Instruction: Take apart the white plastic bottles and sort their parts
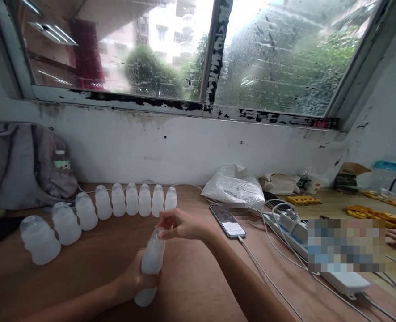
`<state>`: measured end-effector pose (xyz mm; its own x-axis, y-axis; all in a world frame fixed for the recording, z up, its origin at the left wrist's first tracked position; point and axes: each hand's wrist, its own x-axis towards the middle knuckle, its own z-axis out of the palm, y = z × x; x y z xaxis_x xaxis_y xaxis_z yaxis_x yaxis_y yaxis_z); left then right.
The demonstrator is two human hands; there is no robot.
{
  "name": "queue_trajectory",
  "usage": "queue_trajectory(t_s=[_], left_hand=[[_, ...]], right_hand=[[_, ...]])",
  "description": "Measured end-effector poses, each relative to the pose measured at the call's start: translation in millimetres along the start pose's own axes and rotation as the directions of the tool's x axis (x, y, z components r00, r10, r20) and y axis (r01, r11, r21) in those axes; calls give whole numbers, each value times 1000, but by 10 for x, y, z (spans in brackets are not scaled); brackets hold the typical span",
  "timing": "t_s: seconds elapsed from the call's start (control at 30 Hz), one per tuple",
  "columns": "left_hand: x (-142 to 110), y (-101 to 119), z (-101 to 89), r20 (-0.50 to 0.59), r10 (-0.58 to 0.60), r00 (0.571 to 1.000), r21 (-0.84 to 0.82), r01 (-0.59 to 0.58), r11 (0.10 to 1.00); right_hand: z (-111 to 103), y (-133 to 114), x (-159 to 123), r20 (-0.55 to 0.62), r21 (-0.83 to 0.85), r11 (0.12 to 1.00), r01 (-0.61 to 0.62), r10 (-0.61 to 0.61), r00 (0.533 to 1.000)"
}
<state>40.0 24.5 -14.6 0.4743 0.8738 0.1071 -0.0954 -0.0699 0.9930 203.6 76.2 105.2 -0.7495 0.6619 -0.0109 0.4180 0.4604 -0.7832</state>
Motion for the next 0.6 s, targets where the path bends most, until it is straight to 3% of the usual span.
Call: queue_trajectory(t_s=[0.13, 0.23, 0.3, 0.37, 0.47, 0.6], left_hand=[[-27, 13, -7, -15, 115, 993, 274, -107, 956], [-35, 87, -80, 37, 131, 991, 473, -133, 871], [-22, 127, -177, 94, 115, 989, 548, -147, 823], [-2, 128, -293, 123, 103, 987, 591, -156, 791], [14, 62, -426, 76, 95, 993, 681, -122, 722], [-7, -8, -430, 88, 145, 986, 846, -151, 511]], right_hand=[[-66, -26, 26, 105, 41, 999, 0, -5, 994], [-141, -103, -71, 106, -22, 1000, 11, -9, 994], [-231, -141, -165, 15, -102, 995, 11, -10, 1000], [-349, -130, -249, -154, -176, 984, -15, -13, 988], [-534, 9, -309, -445, -233, 966, -113, -2, 896], [-690, 358, -240, -624, -199, 958, -208, 39, 781]])
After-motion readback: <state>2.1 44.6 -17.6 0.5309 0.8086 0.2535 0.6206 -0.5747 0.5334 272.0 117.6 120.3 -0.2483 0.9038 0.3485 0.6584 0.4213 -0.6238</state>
